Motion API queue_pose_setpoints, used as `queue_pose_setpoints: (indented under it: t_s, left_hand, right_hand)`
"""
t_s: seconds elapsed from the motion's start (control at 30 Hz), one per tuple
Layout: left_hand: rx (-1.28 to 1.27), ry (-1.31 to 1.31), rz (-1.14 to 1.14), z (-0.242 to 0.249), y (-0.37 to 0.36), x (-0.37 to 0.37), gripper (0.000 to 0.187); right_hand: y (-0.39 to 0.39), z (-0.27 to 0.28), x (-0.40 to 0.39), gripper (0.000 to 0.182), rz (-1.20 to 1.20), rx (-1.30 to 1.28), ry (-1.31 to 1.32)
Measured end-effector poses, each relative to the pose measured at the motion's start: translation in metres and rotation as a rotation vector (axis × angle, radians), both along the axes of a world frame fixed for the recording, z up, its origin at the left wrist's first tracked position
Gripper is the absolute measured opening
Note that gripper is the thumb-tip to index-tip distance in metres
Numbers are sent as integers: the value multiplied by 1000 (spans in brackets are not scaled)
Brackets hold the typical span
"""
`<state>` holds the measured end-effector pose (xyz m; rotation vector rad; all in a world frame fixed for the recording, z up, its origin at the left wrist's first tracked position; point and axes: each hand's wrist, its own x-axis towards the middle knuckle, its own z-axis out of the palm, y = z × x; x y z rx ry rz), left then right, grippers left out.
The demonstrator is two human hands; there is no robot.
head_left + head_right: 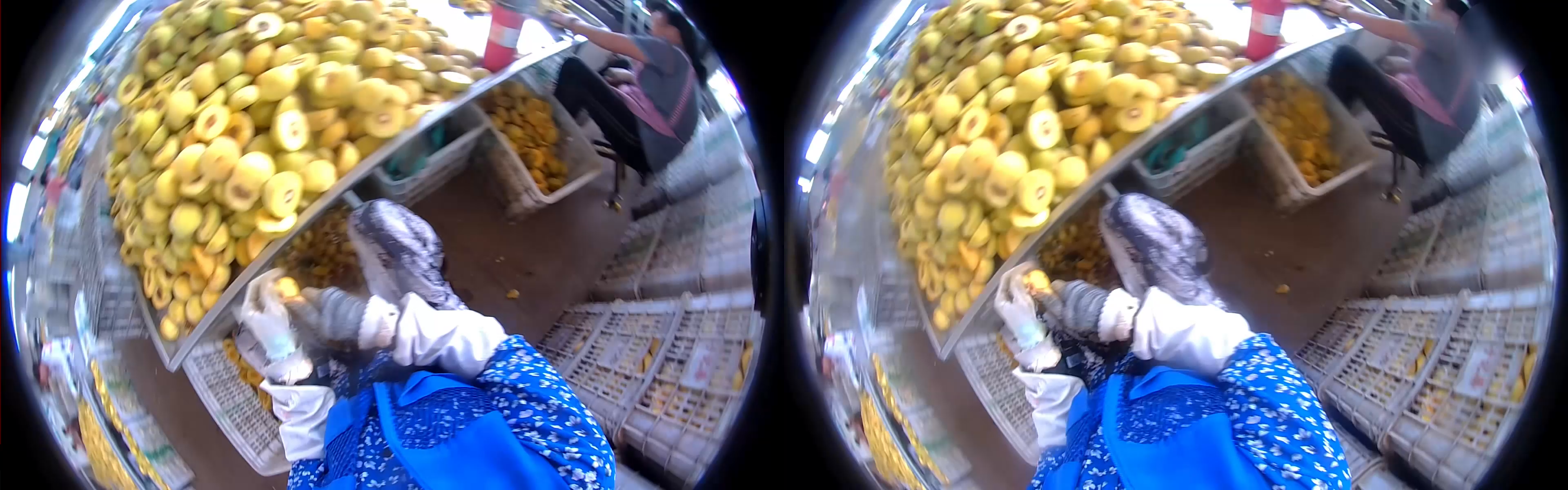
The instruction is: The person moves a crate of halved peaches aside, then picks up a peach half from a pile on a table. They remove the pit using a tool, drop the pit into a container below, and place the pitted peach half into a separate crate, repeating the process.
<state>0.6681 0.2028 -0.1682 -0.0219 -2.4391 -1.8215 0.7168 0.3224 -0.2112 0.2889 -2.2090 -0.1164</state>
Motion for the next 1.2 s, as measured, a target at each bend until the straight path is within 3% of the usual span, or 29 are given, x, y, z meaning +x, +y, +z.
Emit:
queue_pose_setpoints:
  t_s: [0.07, 0.13, 0.17, 0.27, 0.33, 0.4, 0.53, 0.67, 0.83, 0.9, 0.97, 1.07, 1.17, 1.2]
  left_hand:
    - [165, -27, -106, -13, -13, -3, 26]
    - [143, -97, -194, -7, -16, -2, 23]
    - [123, -151, -252, 0, -16, -1, 20]
    - [139, -336, -401, -12, -25, -9, 21]
    - [97, -375, -435, -15, -25, -11, 31]
    - [165, -289, -232, -15, -16, -5, 29]
    - [141, -48, 172, -32, 11, 4, 18]
    - [149, 48, 255, -29, 21, 14, 15]
    - [64, 139, 146, -34, 20, 10, 13]
    - [33, 141, 78, -34, 16, 11, 13]
    - [60, 72, -8, -25, 12, 12, 13]
    - [190, 7, -71, -27, 8, 11, 16]
    - [609, -158, -312, -38, -5, 1, 20]
    - [593, -250, -341, -40, -10, -1, 28]
  right_hand:
    - [-6, -20, -10, 22, 564, -711, -648]
    - [-3, -23, -9, 27, 806, -1205, -1018]
    - [12, 5, -6, 35, 758, -1299, -1151]
    - [27, 13, -15, 47, 585, -960, -1405]
    - [16, -16, -14, 47, 618, -1068, -1315]
    - [8, -18, -9, 49, 660, -1280, -1229]
    - [-6, -8, -1, 42, 366, -1290, -1262]
    - [-12, -21, 0, 33, 545, -1428, -1126]
    - [-7, -39, -4, 32, 597, -1327, -1109]
    - [-5, -39, -1, 33, 621, -1487, -1239]
    - [-2, -18, 2, 34, 596, -1804, -1469]
    - [-17, -28, 4, 35, 933, -1920, -1024]
    - [13, 16, 4, 33, 624, -2136, -1744]
    - [12, 5, 7, 34, 738, -2142, -1705]
